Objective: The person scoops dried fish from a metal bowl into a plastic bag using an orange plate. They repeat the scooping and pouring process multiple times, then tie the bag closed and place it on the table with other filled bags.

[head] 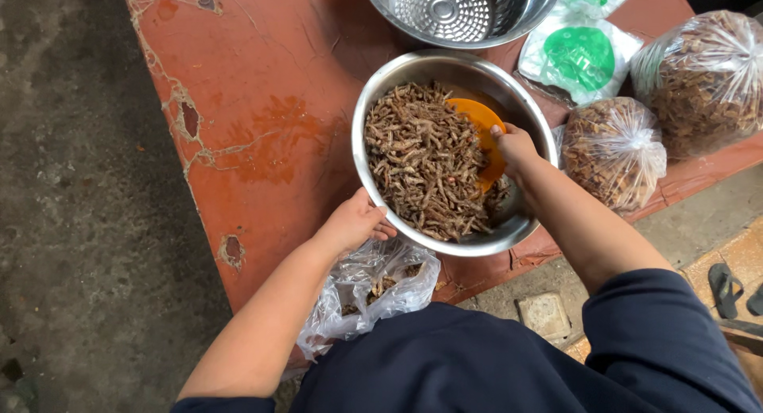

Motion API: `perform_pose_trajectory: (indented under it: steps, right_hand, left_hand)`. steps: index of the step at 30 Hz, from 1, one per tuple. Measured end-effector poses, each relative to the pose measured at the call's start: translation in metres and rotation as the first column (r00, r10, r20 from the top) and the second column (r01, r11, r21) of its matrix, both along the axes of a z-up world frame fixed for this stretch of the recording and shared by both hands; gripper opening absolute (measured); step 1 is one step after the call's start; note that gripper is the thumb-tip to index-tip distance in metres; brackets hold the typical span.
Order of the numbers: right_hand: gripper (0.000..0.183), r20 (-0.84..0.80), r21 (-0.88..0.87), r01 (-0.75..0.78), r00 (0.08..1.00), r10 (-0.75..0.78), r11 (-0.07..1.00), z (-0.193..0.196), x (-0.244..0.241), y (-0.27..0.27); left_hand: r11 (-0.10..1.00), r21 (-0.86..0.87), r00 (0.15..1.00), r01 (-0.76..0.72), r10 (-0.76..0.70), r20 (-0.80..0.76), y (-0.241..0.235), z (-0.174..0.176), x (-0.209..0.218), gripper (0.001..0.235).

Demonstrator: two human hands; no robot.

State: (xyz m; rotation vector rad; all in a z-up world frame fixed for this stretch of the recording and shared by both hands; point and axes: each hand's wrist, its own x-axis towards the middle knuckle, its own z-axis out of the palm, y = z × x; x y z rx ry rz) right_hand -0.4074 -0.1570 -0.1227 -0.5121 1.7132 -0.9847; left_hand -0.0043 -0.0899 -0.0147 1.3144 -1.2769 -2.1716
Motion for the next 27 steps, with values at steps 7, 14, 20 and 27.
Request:
perform_pose_trajectory:
  steps: [7,14,20,27]
  right_hand:
    - [0.036,-0.026,0.028,-0.011,1.0,0.011,1.0,-0.011,0.0,0.005]
    - [0.035,-0.017,0.009,-0.018,1.0,0.018,1.0,0.003,0.004,0.007]
    - [0.036,-0.066,0.036,-0.004,0.998,0.007,0.999,0.009,-0.002,0.013]
    - [0.036,-0.106,0.017,-0.002,0.994,0.003,1.0,0.008,-0.016,0.021]
  left_hand:
    - [1.0,-0.011,1.0,0.024,-0.024,-0.015,0.002,-0.007,0.002,0.026]
    - [1.0,-0.008,1.0,0.012,-0.012,-0.007,-0.003,-0.007,0.001,0.029]
    - [1.0,0.017,1.0,0.003,-0.004,0.028,-0.009,-0.018,0.008,0.033]
    - [0.997,-0.046,0.985,0.064,-0.055,0.165,-0.024,-0.045,0.015,0.029]
